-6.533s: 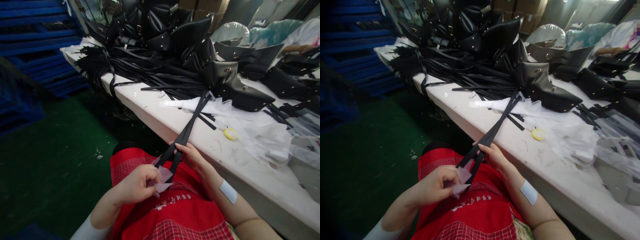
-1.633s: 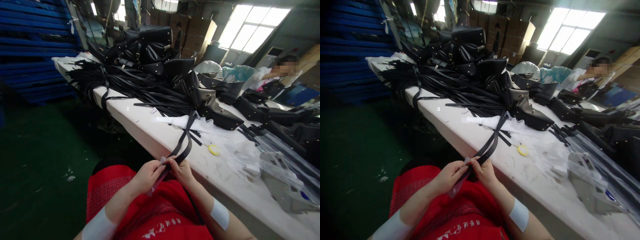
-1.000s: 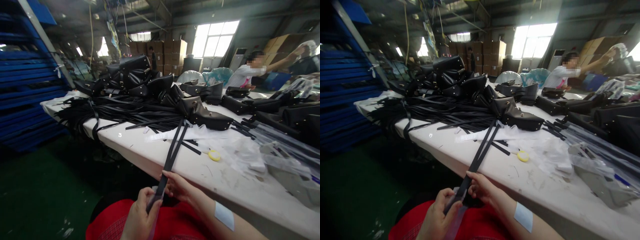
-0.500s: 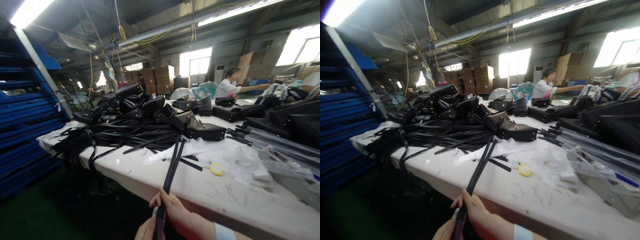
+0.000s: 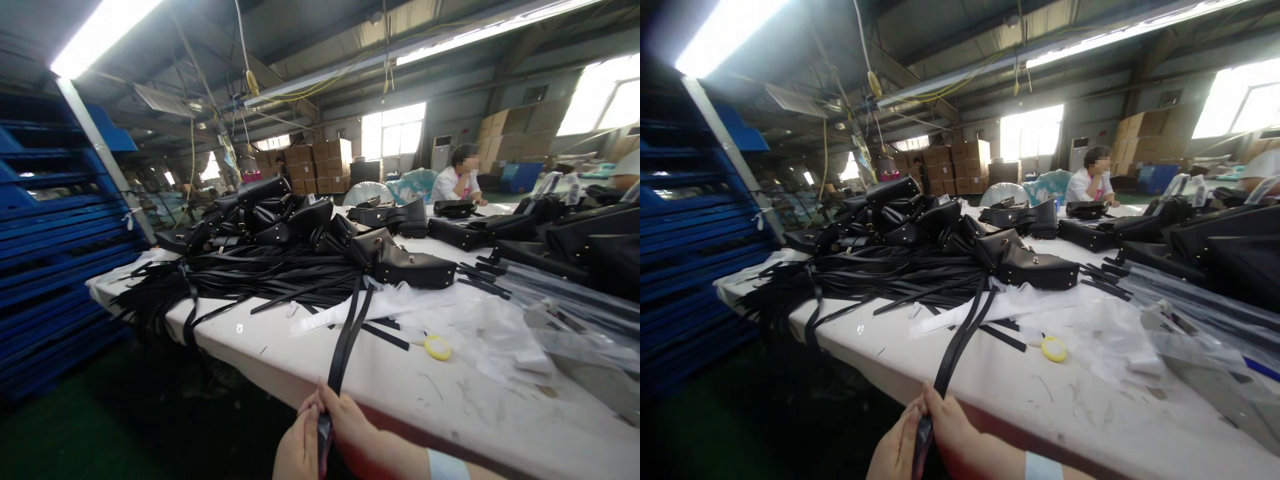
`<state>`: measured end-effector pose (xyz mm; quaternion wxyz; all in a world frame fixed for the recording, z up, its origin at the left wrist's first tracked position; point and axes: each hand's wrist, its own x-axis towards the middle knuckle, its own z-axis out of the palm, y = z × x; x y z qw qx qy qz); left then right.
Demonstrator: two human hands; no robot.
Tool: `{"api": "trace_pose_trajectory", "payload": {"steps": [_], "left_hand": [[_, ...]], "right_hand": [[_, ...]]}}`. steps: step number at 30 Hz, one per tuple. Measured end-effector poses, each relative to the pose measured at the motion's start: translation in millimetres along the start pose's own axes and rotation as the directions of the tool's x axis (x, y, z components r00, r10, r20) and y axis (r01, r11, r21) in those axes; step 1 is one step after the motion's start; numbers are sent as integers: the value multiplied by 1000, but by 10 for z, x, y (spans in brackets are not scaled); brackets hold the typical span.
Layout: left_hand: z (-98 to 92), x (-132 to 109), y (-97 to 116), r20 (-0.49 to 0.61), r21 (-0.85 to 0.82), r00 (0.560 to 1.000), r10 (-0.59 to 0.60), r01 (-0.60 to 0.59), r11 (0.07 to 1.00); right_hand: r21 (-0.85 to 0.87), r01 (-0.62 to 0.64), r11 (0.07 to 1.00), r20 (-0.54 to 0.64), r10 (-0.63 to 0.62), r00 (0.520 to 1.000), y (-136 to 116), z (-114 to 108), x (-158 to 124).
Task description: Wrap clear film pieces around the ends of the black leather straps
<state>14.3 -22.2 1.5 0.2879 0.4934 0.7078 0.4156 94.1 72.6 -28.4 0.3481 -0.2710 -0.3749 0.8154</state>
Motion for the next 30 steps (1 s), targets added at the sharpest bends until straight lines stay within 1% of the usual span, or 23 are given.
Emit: {"api": "trace_pose_trajectory", "payload": {"steps": [1, 2, 4, 6, 8, 9, 10, 12, 14, 15, 16, 18, 19, 20, 21, 23, 25, 27, 28, 30], "left_hand": [[20, 18, -2, -12, 10, 1000, 22, -22, 1000], [42, 26, -7, -10, 12, 999, 41, -41, 999], [88, 26, -11, 23, -1, 999, 48, -48, 999], [120, 51, 40, 48, -11, 999, 10, -9, 1000], [123, 143, 187, 35, -6, 999, -16, 16, 1000], [113, 214, 293, 4, -2, 1000, 3, -3, 1000], [97, 295, 412, -42, -1, 998, 47, -47, 999], [63, 449, 641, -140, -4, 976, 167, -169, 986], [54, 547, 788, -207, 3, 946, 249, -254, 967], [68, 566, 818, -215, 11, 940, 265, -269, 963], [92, 570, 822, -203, 20, 942, 267, -269, 963], [160, 549, 799, -153, 25, 957, 247, -246, 969], [190, 538, 796, -127, 13, 965, 231, -231, 973], [211, 534, 813, -104, -9, 971, 214, -216, 976], [218, 541, 854, -86, -33, 976, 201, -205, 978], [187, 580, 1003, -86, -82, 976, 199, -206, 975], [117, 623, 1179, -134, -122, 964, 232, -248, 961], [57, 624, 1289, -190, -126, 943, 274, -300, 946], [47, 602, 1300, -204, -114, 936, 288, -315, 942], [72, 528, 1243, -191, -76, 935, 300, -319, 945]], "right_hand": [[9, -4, 1000, 17, 4, 1000, -27, -3, -14], [30, 5, 1000, 19, -6, 1000, -111, -18, -14], [77, 57, 995, -21, -56, 998, -407, -68, 25], [68, 139, 988, -62, -135, 989, -738, -91, 84], [-1, 206, 979, -22, -206, 978, -953, -37, 121], [-46, 230, 972, 18, -229, 973, -1002, 19, 124], [-91, 240, 967, 61, -235, 970, -1024, 85, 117], [-166, 234, 958, 132, -213, 968, -1059, 206, 93], [-175, 230, 957, 160, -203, 966, -1208, 254, 84], [-141, 233, 962, 145, -213, 966, -1347, 245, 91], [-90, 245, 965, 105, -235, 966, -1522, 219, 106], [4, 281, 960, -4, -281, 960, -1900, 148, 144], [10, 301, 954, -40, -300, 953, -2054, 121, 158], [-7, 325, 946, -51, -325, 944, -2158, 110, 162], [-42, 351, 936, -35, -352, 935, -2202, 119, 152], [-133, 378, 916, 57, -374, 926, -2117, 189, 91], [-224, 333, 916, 137, -308, 941, -1920, 289, -8], [-285, 280, 917, 172, -239, 956, -1801, 363, -98], [-282, 284, 916, 170, -244, 955, -1814, 384, -129], [-213, 362, 908, 141, -338, 931, -1981, 398, -159]]}}
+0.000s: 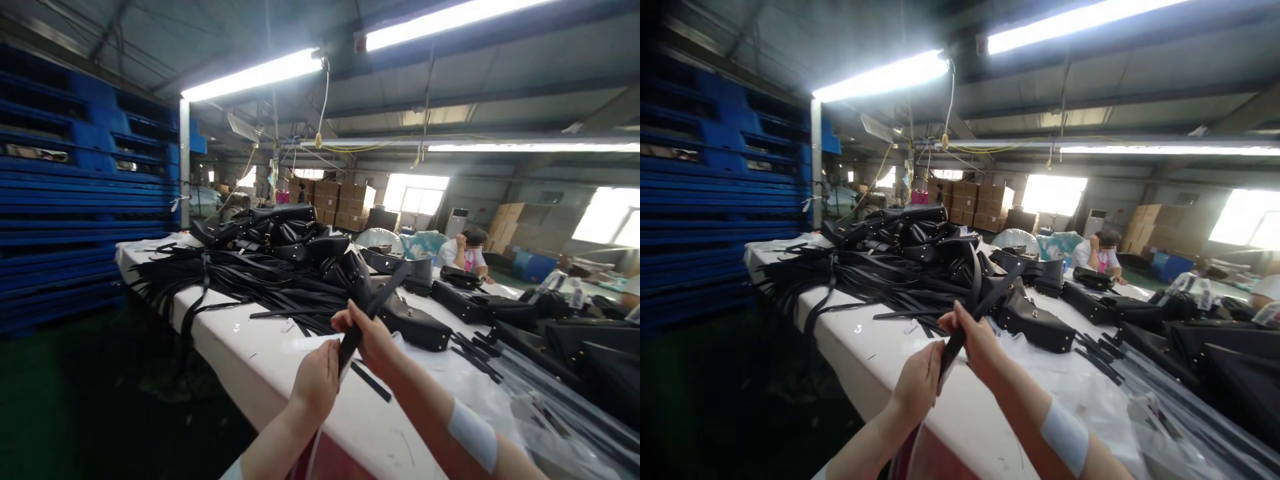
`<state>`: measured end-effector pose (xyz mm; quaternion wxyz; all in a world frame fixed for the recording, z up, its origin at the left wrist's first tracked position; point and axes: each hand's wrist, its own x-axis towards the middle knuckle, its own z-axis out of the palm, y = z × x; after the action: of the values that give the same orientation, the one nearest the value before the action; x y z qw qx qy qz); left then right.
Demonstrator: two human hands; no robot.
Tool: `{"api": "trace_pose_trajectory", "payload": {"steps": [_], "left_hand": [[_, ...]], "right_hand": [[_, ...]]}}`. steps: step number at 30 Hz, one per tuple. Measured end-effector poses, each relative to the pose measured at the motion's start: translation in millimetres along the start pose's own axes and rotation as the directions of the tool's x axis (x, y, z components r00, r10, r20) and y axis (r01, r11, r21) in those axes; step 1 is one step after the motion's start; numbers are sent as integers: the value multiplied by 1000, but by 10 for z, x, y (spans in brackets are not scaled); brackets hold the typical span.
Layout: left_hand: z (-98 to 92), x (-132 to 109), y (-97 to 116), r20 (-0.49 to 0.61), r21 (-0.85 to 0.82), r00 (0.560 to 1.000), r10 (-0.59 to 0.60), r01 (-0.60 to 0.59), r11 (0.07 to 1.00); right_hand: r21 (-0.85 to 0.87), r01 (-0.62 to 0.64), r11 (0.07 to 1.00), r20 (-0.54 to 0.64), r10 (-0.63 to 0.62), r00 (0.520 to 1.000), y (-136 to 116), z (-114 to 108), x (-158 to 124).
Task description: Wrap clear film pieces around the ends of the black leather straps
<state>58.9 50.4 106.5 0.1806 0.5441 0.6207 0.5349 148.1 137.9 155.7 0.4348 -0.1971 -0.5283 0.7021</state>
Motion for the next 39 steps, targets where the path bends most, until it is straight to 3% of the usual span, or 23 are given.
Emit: {"api": "trace_pose_trajectory", "payload": {"steps": [3, 5, 9, 12, 15, 18, 20, 22, 28, 35, 39], "left_hand": [[40, -171, -106, 50, 26, 998, -28, 27, 999], [43, -225, -108, 60, 3, 997, -46, 46, 999], [-45, -177, 98, 13, -75, 999, -43, 44, 996], [-124, -150, 223, -19, -32, 1000, -2, 1, 999], [-155, -208, 213, -21, 37, 999, 37, -36, 999], [-151, -293, 157, -26, 78, 998, 53, -51, 996], [-142, -327, 143, -33, 91, 997, 70, -66, 994], [-134, -334, 149, -37, 89, 996, 81, -78, 993], [-138, -278, 194, -50, 34, 996, 76, -75, 997], [-174, -277, 265, -51, 17, 997, 60, -59, 998], [-190, -284, 331, -64, -8, 997, 41, -41, 999]], "right_hand": [[64, 103, 993, -70, -98, 993, -315, -84, 103], [40, 115, 993, -43, -114, 993, -395, -77, 106], [-23, 80, 997, 84, -78, 993, -250, 128, -81], [-29, 80, 996, 161, -74, 984, -237, 251, -197], [-51, 170, 984, 38, -168, 985, -451, 212, -150], [-174, 335, 926, -150, -361, 921, -696, 69, -7], [-287, 423, 859, -164, -479, 862, -774, -19, 77], [-372, 456, 808, -110, -526, 843, -775, -70, 128], [-363, 464, 808, -33, -509, 860, -633, -42, 107], [-334, 357, 873, 128, -333, 934, -587, 68, -70], [-280, 364, 888, 201, -316, 927, -656, 62, -114]]}}
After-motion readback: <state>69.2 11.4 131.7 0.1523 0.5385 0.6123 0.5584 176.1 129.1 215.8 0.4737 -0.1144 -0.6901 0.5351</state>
